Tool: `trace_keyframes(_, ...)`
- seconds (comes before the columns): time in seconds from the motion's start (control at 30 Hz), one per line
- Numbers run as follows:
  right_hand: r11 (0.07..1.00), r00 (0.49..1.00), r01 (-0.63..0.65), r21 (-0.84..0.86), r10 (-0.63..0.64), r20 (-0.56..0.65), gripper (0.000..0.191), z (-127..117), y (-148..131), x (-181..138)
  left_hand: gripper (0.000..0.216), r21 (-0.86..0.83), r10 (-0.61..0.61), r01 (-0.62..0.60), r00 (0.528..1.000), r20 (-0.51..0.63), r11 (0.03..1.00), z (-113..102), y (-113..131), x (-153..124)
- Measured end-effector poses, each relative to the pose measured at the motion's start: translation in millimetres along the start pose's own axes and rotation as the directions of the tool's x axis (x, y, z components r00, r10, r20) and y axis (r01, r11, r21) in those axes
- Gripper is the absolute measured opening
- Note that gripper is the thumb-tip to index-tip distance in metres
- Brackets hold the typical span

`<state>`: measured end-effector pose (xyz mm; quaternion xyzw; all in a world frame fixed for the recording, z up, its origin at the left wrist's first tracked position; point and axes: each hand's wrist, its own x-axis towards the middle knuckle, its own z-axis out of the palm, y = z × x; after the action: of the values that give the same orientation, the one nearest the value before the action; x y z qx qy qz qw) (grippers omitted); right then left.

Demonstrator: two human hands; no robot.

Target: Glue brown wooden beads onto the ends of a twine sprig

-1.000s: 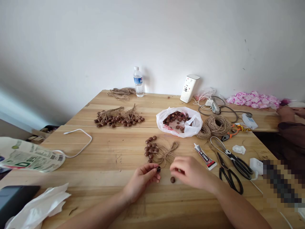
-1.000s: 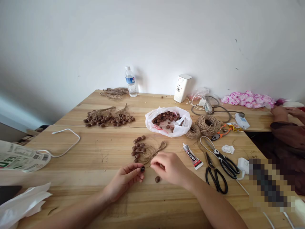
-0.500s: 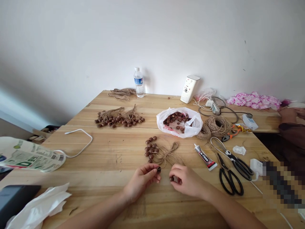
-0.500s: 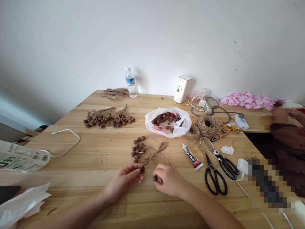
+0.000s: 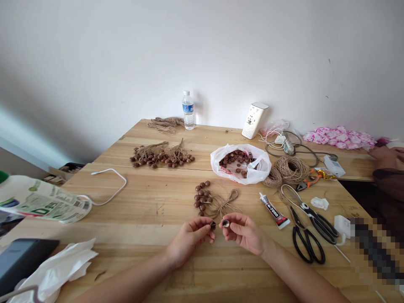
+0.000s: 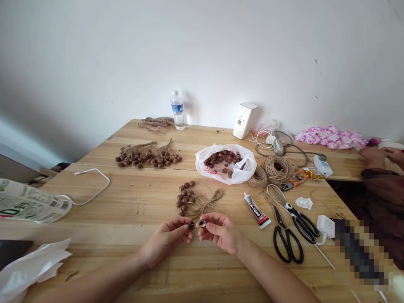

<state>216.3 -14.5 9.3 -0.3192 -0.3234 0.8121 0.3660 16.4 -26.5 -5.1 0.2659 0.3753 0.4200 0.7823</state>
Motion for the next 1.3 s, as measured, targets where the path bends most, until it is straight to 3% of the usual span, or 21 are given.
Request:
trace_keyframes(0.1,0.990,0.998,0.045,-0.132,-0.049,-0.026,0.030,0.0,-1.7,-0.6,0.031,0.001,0.003,-0.003,1.000,0.000,1.000,-0.7,-0.5,0.4)
trace_keyframes(0.2,0.906,0.988,0.127,-0.403,-0.152,-0.031,0.028,3.4,-0.7,-2.0,0.031,0.006,0.005,-0.005,1.000,0.001,1.000,-1.1,-1.5,0.7)
trace_keyframes(0.37,0.501,0.903,0.256,-0.827,-0.430,0.019,0.014,13.7,7.7,-3.3,0.033,0.048,0.008,-0.007,1.000,-0.008,0.999,-0.2,-1.7,0.6)
trace_keyframes(0.47,0.293,0.856,0.303,-0.907,-0.503,0.123,0.008,18.9,12.8,-1.7,0.034,0.076,0.011,-0.011,1.000,-0.010,0.997,1.3,-0.5,0.1)
trace_keyframes(0.57,0.180,0.823,0.332,-0.926,-0.535,0.191,0.006,21.4,16.2,0.4,0.033,0.089,0.010,-0.010,1.000,-0.008,0.996,3.1,1.1,-0.9)
trace_keyframes(0.73,0.099,0.794,0.353,-0.931,-0.558,0.242,0.005,21.7,18.2,0.9,0.032,0.121,0.022,-0.020,1.000,-0.014,0.992,4.7,1.4,-1.7)
trace_keyframes(1.0,0.061,0.774,0.391,-0.918,-0.562,0.293,0.004,22.5,17.0,0.2,0.030,0.117,0.030,-0.027,0.999,-0.026,0.993,3.0,-1.2,-1.4)
trace_keyframes(1.3,0.034,0.793,0.393,-0.919,-0.519,0.319,0.011,23.2,16.3,0.0,0.017,0.192,0.118,-0.107,0.992,-0.050,0.976,3.4,-6.3,-1.1)
